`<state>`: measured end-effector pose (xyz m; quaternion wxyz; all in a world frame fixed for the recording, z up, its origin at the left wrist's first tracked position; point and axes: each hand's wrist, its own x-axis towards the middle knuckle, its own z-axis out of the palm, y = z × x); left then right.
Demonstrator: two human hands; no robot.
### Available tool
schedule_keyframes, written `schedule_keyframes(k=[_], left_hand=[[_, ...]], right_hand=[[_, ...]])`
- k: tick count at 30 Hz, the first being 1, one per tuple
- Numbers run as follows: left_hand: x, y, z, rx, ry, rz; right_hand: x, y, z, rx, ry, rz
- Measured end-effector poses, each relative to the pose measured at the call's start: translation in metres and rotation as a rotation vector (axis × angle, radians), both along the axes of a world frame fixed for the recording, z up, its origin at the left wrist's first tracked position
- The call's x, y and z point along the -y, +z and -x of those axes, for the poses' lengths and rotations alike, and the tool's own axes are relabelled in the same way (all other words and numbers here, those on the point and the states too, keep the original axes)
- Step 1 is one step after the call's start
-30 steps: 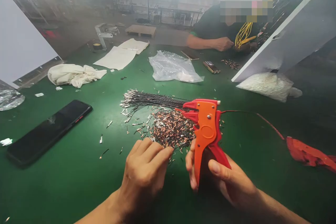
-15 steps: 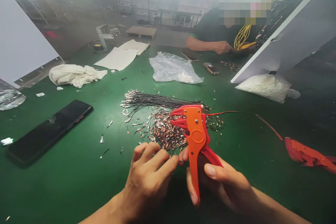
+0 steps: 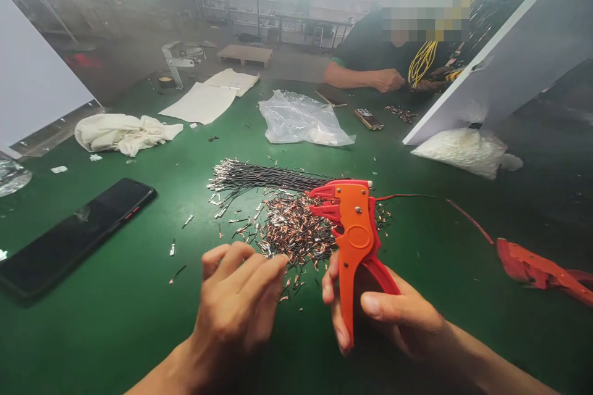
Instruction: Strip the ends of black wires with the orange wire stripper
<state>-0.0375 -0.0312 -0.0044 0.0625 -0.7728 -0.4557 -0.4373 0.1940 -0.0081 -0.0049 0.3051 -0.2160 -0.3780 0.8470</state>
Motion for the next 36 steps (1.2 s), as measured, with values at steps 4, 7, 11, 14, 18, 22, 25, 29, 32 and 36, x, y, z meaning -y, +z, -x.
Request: schedule_keyframes(k=[4, 7, 11, 14, 18, 22, 25, 29, 32, 36], left_hand=[[-0.002, 0.008, 0.012, 0.171, 0.059, -0.119], [-0.002, 0.009, 0.015, 0.232, 0.056, -0.152], [-0.002, 0.007, 0.012, 0.216, 0.046, -0.138], [-0.001, 0.007, 0.010, 0.227, 0.042, -0.126], [0.000, 0.007, 0.010, 0.257, 0.048, -0.138], [0.001, 0.009, 0.012, 0.273, 0.053, -0.158], [0.001, 0.011, 0.013, 0.264, 0.059, -0.149], [0.000, 0.012, 0.012, 0.249, 0.043, -0.145], [-0.001, 0.013, 0.011, 0.227, 0.027, -0.152], [-0.002, 0.014, 0.010, 0.207, 0.031, -0.145]], right_hand=[[0.001, -0.001, -0.001, -0.028, 0.123, -0.009], [0.004, -0.002, 0.000, -0.042, 0.145, 0.009], [0.007, -0.009, 0.000, -0.068, 0.177, 0.027], [0.010, -0.015, 0.000, -0.086, 0.169, 0.040], [0.011, -0.019, -0.001, -0.084, 0.143, 0.065], [0.010, -0.021, -0.003, -0.047, 0.212, 0.147], [0.013, -0.023, -0.004, -0.015, 0.197, 0.194], [0.019, -0.024, -0.002, -0.050, 0.187, 0.235], [0.020, -0.024, 0.000, -0.033, 0.145, 0.196], [0.015, -0.024, 0.001, -0.022, 0.217, 0.073]])
